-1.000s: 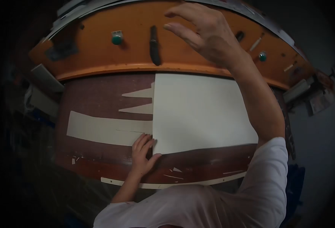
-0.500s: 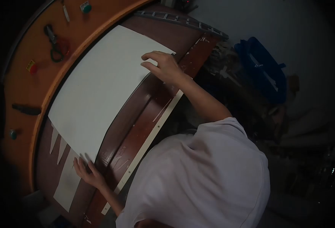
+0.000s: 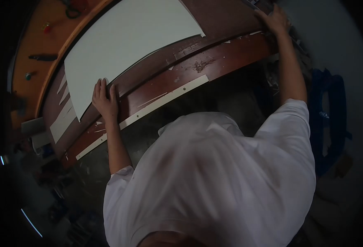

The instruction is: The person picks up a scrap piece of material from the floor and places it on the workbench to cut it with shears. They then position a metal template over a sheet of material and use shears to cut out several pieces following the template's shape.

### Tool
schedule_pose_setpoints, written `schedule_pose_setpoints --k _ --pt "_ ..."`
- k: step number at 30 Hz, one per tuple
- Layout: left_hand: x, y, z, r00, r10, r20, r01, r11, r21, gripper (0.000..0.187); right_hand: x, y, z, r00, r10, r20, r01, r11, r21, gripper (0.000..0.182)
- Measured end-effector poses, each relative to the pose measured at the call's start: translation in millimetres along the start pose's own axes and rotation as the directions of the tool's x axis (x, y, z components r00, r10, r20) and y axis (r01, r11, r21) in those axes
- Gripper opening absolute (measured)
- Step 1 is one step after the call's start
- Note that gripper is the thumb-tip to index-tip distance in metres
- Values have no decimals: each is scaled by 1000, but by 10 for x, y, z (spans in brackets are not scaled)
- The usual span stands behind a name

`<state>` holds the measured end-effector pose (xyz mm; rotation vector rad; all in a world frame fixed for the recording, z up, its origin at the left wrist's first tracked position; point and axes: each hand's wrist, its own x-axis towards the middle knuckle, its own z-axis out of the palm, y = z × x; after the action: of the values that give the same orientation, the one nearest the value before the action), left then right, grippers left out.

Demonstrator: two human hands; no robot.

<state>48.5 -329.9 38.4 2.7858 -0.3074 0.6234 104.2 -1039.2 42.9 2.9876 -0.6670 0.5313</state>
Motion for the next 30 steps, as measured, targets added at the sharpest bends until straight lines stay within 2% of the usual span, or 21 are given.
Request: schedule_pose_setpoints --k 1,4,9,18,22,27,30 --pt "46 18 49 1000 5 5 -6 996 87 44 107 -43 -37 999 -25 22 26 998 -52 112" --pt "12 -2 65 999 25 -32 -23 998 54 43 191 -202 14 991 -88 98 95 993 -72 119" --pt "18 -13 116 995 19 -98 -10 995 97 40 414 -164 36 976 -15 217 2 998 59 115" --pt "-1 51 74 990 -18 -137 29 996 79 40 495 -23 98 979 -100 179 70 984 164 101" --pt "-29 31 73 989 -60 -137 63 998 23 41 18 23 -368 968 -128 218 74 968 239 96" --pt "-5 25 64 986 -105 -128 104 994 -11 42 -697 -67 -1067 962 -191 193 105 917 385 76" --pt "5 40 23 978 -118 -171 107 992 -71 39 -873 -585 -1415 930 -303 206 159 840 519 72"
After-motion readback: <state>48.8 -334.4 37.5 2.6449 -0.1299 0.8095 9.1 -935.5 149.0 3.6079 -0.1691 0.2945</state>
